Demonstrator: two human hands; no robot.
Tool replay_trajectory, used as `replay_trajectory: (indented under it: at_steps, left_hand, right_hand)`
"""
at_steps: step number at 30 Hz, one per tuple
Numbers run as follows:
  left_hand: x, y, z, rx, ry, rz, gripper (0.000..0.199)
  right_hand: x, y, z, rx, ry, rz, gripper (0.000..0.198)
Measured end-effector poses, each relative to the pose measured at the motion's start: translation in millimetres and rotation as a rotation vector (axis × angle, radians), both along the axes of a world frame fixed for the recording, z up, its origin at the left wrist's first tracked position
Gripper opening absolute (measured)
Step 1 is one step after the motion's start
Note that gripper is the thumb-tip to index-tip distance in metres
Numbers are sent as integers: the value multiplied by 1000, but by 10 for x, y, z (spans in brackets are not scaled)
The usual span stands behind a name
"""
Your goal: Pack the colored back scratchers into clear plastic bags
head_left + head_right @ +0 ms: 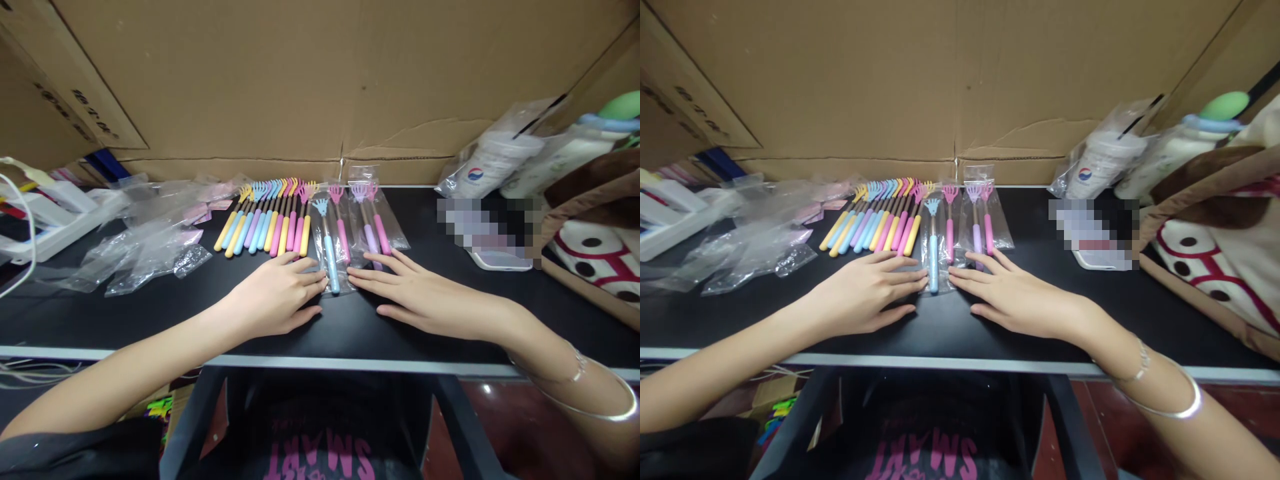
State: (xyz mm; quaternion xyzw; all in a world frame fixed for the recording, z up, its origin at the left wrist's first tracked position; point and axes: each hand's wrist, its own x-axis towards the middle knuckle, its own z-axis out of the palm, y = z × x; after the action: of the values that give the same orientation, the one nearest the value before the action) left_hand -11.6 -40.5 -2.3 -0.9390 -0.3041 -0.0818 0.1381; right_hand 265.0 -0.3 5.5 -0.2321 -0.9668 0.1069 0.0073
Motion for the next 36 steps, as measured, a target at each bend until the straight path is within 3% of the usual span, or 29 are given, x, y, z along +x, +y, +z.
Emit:
replay_trajectory:
  at_steps: [9,15,24,29,36]
  left_hand:
    - [19,23,1,-33,-68,60,24]
    - [87,44,-72,88,-83,130,24]
    - [114,71,-99,276,-96,70,23]
    - [76,118,-95,221,-212,64,27]
    - [101,118,-64,7,-519,78,21]
  right_hand:
    - [-84,-30,-19,81,35,-20,49]
    - [-151,-27,-74,168,101,-19,40]
    - [-211,-28,-82,215,148,-22,33]
    - [-241,-56,-45,161,182,-41,32]
    - [-320,-88,-54,-70,286,-22,36]
